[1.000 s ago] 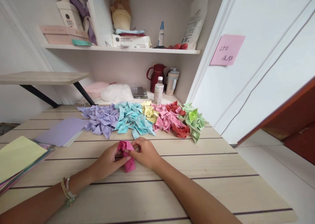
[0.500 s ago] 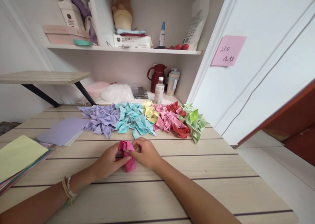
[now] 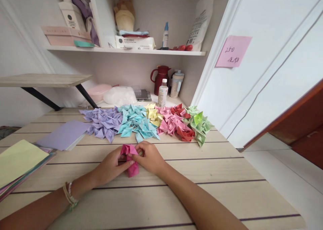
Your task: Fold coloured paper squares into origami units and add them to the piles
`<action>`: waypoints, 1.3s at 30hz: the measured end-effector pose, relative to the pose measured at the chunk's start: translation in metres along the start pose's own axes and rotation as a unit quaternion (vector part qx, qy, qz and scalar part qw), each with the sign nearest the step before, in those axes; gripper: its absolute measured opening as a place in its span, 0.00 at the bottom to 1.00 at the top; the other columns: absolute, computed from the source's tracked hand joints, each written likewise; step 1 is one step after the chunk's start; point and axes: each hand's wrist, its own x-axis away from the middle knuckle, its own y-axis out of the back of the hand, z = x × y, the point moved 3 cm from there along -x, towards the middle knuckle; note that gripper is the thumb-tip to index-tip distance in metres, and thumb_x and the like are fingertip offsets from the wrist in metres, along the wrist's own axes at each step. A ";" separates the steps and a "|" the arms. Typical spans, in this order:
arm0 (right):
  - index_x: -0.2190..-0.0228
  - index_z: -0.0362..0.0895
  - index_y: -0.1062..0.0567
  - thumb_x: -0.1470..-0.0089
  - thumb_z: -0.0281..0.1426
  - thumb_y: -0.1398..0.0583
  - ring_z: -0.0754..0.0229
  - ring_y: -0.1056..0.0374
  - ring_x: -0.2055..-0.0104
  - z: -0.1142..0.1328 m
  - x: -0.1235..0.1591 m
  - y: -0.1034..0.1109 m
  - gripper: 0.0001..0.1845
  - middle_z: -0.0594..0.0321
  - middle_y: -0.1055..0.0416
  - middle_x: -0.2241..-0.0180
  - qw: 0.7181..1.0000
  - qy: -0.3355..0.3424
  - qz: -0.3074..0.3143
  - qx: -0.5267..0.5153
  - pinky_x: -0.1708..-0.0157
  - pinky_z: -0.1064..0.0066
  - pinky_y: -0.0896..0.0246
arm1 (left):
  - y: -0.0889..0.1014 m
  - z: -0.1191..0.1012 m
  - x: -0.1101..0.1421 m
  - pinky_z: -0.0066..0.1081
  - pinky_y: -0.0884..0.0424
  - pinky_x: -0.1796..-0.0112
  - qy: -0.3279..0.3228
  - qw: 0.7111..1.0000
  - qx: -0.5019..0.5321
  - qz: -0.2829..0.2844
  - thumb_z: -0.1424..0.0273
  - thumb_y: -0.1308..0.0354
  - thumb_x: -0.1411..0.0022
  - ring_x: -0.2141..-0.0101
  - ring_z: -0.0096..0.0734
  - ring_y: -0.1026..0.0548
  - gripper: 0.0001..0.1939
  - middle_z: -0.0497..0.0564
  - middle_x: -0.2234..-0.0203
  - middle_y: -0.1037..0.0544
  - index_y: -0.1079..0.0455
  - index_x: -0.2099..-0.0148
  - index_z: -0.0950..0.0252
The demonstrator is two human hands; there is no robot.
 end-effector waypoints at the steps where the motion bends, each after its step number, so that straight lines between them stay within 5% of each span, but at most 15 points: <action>1: 0.75 0.43 0.29 0.51 0.36 0.38 0.64 0.37 0.71 0.000 0.000 0.000 0.09 0.64 0.34 0.73 1.000 0.002 -0.001 0.001 0.73 0.75 0.43 | 0.000 0.001 0.000 0.38 0.29 0.57 0.001 1.000 -0.001 -0.001 0.68 0.42 0.45 0.59 0.40 0.25 0.14 0.55 0.60 0.24 0.33 0.56 0.65; 39: 0.75 0.43 0.28 0.52 0.36 0.38 0.63 0.37 0.72 0.000 0.000 0.001 0.09 0.65 0.33 0.74 1.000 -0.002 0.001 -0.004 0.73 0.74 0.44 | -0.001 0.001 -0.001 0.39 0.30 0.55 0.004 1.000 -0.007 0.004 0.68 0.42 0.45 0.57 0.41 0.26 0.14 0.56 0.59 0.25 0.34 0.55 0.64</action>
